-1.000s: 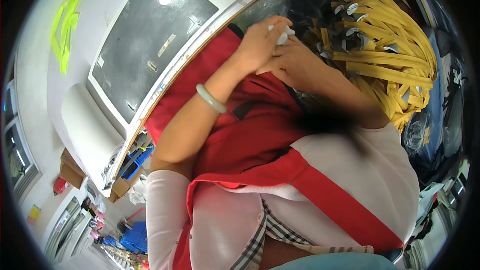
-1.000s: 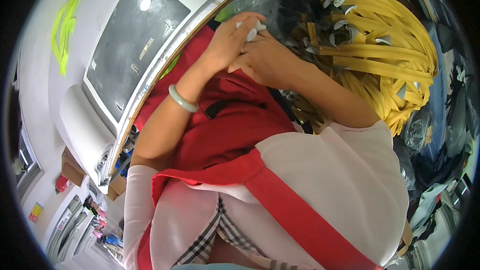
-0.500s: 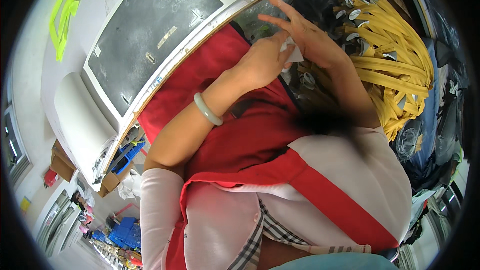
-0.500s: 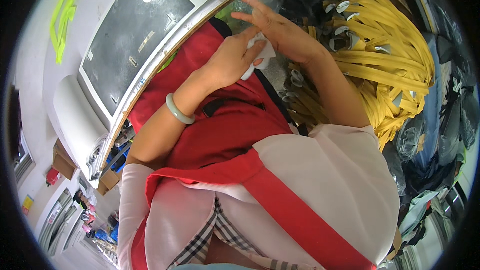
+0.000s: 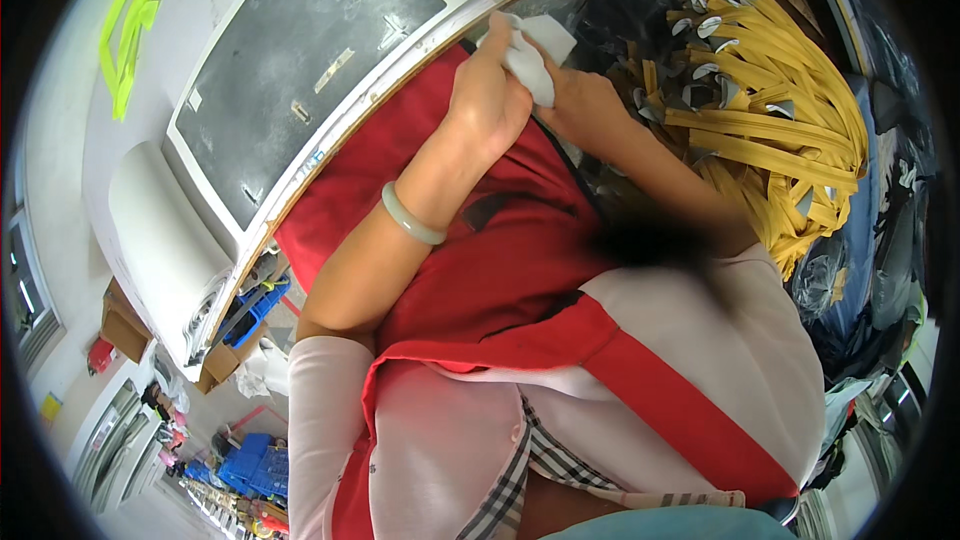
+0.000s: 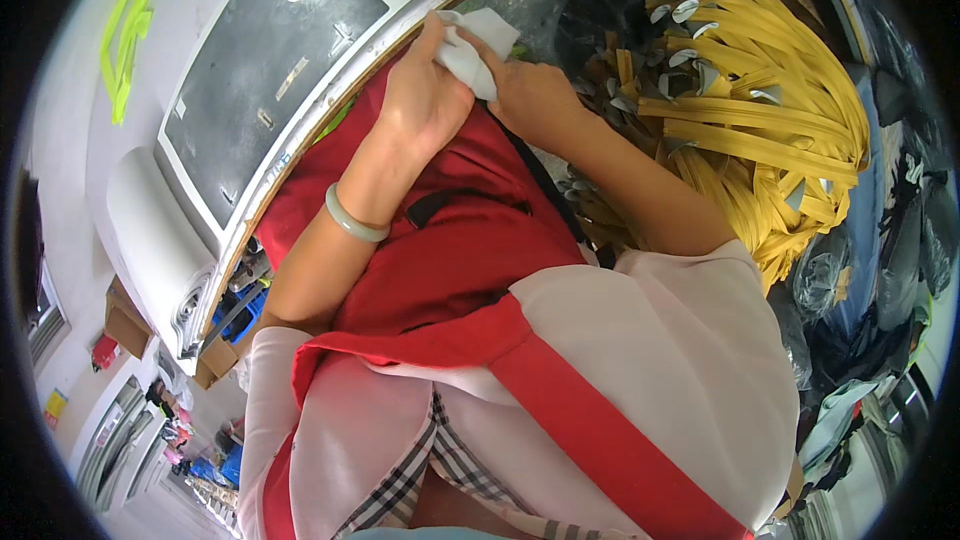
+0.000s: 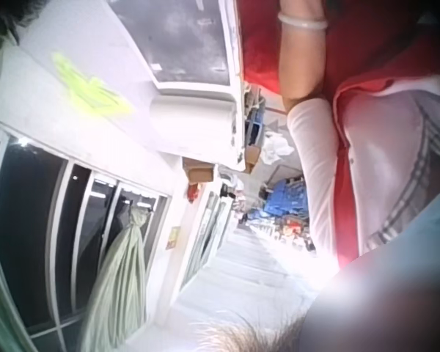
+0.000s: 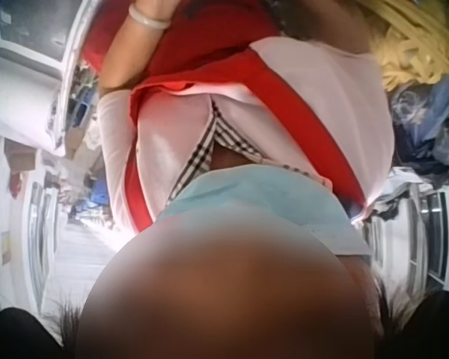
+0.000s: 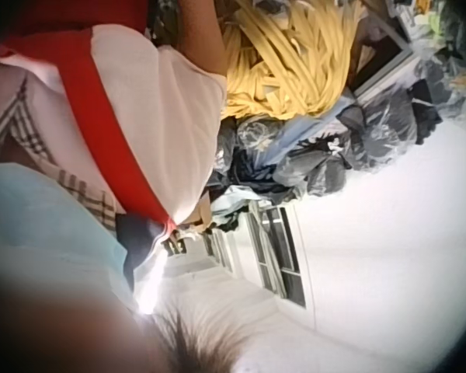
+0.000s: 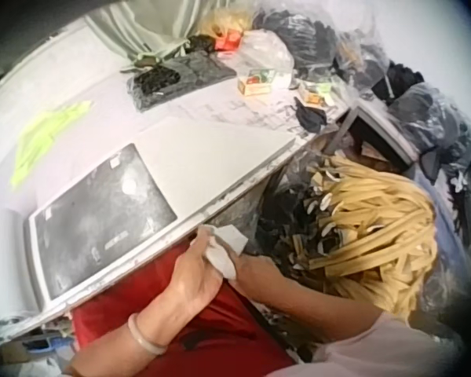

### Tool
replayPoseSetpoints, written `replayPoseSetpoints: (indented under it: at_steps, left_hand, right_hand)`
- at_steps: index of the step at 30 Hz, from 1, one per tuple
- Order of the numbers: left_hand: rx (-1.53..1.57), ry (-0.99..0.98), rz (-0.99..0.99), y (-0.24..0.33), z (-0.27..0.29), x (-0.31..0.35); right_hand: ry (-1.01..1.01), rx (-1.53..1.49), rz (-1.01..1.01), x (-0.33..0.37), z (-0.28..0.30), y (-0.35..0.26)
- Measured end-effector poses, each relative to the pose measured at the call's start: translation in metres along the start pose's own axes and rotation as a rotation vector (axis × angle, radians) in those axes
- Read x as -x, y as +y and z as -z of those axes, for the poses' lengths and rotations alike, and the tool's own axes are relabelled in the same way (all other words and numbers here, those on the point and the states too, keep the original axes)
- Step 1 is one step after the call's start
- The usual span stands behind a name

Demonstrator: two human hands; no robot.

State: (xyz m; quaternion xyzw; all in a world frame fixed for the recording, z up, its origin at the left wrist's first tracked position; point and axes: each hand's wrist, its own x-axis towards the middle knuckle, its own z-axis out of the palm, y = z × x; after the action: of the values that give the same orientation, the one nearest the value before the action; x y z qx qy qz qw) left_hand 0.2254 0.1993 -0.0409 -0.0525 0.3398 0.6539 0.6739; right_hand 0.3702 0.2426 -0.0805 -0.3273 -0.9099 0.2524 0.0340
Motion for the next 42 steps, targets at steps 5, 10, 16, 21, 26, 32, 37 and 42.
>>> replayPoseSetpoints:
  at_steps: [5, 10, 16, 21, 26, 32, 37, 42]
  left_hand:
    - [-0.401, 0.104, -0.177, -0.014, 0.009, -0.009]
    - [-0.526, 0.127, -0.177, -0.011, 0.013, -0.023]
    - [-0.205, -0.083, 0.202, 0.014, 0.019, -0.026]
    - [-0.134, -0.36, 0.272, 0.018, 0.017, -0.013]
    - [-0.41, -0.287, 0.205, -0.001, 0.018, 0.004]
    - [-0.554, -0.102, 0.262, -0.007, 0.061, 0.001]
    - [-0.584, -0.169, 0.284, -0.018, 0.051, -0.007]
    - [-0.527, -0.138, 0.257, -0.011, 0.062, -0.008]
  right_hand:
    - [-0.007, 0.04, 0.004, 0.006, -0.021, -0.017]
    - [-0.078, -0.013, -0.083, 0.014, 0.019, -0.047]
    - [0.431, -0.105, 0.286, 0.008, 0.03, -0.027]
    - [0.396, -0.609, 0.107, -0.01, 0.0, 0.003]
    - [0.542, -0.791, -0.308, -0.026, 0.018, 0.054]
    - [0.929, -0.472, -0.081, -0.102, 0.142, 0.128]
    - [0.955, 0.049, 0.055, -0.174, 0.22, 0.289]
    - [0.785, 0.667, 0.067, -0.182, 0.172, 0.316]
